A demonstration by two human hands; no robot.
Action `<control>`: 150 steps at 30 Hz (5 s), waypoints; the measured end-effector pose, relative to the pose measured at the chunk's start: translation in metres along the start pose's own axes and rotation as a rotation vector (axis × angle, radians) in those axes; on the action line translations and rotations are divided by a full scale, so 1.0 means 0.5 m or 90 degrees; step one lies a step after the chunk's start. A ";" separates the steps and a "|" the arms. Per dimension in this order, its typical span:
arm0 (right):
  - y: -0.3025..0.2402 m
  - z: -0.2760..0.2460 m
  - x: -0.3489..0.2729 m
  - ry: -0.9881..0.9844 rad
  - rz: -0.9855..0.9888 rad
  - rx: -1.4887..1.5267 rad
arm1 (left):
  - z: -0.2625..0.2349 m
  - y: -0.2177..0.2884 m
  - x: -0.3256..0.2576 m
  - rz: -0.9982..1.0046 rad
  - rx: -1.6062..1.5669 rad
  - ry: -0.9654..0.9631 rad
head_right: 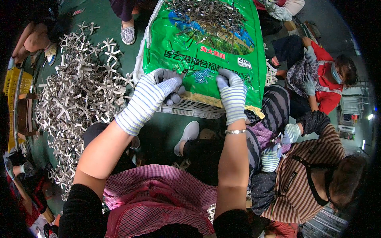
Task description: Inserting small metal pins into white plastic cross-shaped components for assembly.
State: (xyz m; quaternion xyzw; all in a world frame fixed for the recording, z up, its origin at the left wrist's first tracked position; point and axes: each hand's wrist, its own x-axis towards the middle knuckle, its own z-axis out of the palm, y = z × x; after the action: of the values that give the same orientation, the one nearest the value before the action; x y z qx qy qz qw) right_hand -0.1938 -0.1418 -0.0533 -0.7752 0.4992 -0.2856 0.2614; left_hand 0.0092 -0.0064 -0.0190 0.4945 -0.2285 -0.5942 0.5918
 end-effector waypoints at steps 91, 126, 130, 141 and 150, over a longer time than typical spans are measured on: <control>-0.178 0.037 -0.084 0.017 -0.028 0.413 | 0.016 -0.020 -0.010 0.244 0.262 -0.081; -0.043 0.001 -0.006 -0.133 0.067 -0.061 | -0.028 0.003 -0.008 0.084 0.074 -0.021; -0.054 0.037 -0.004 -0.132 -0.009 -0.236 | -0.022 0.006 -0.009 0.085 0.051 -0.009; -0.045 0.040 -0.005 -0.098 -0.101 -0.322 | -0.031 0.030 -0.004 0.079 -0.003 -0.003; -0.045 -0.010 -0.018 0.038 -0.146 -0.243 | -0.019 0.022 -0.009 0.064 -0.035 0.002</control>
State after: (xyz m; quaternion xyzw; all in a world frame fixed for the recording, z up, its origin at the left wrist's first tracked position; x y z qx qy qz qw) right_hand -0.1863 -0.1258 -0.0361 -0.8536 0.4602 -0.2362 0.0607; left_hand 0.0218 -0.0015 -0.0123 0.4667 -0.2358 -0.5690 0.6346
